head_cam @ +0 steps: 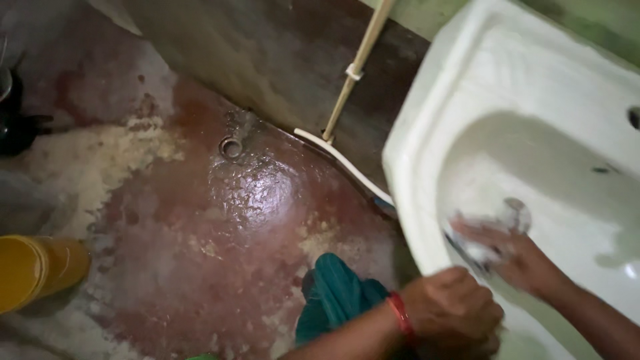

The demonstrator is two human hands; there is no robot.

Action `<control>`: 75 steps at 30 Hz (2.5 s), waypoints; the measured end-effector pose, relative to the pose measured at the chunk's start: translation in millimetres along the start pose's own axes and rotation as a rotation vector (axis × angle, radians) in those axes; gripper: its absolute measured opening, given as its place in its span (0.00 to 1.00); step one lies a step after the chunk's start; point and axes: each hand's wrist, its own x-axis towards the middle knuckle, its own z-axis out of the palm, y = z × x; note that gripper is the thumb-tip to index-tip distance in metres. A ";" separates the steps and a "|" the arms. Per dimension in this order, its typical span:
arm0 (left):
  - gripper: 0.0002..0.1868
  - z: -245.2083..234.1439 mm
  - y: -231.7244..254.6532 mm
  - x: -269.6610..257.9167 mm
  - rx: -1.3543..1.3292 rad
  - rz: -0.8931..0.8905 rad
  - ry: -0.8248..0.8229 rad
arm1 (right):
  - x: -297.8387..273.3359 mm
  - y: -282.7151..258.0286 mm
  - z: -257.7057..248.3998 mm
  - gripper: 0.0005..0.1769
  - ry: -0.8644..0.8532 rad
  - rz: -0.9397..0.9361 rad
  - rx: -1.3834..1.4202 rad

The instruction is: The person scrubs a white ceramic sink using a small cloth or sponge. They wipe the basin, the rim, and the area around the drain and faucet in a repetitive circular and back-and-forth motion.

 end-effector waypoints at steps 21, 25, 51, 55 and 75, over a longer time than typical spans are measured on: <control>0.13 -17.2 -18.3 9.5 -0.007 0.008 -0.028 | -104.2 6.8 -2.8 0.25 -0.130 -0.064 0.142; 0.13 -31.2 -14.7 16.0 0.054 0.009 -0.021 | -64.5 -1.5 2.4 0.34 -0.055 0.089 0.158; 0.14 -10.6 29.7 18.7 0.418 -0.219 -0.125 | 4.9 2.6 -15.1 0.19 0.025 -0.270 -0.381; 0.15 7.0 51.9 18.6 0.384 -0.252 -0.015 | -88.7 30.3 -50.0 0.17 -0.300 0.029 -0.248; 0.14 8.5 53.5 20.6 0.438 -0.289 0.042 | -67.5 51.1 -58.2 0.25 -0.395 -0.091 -0.327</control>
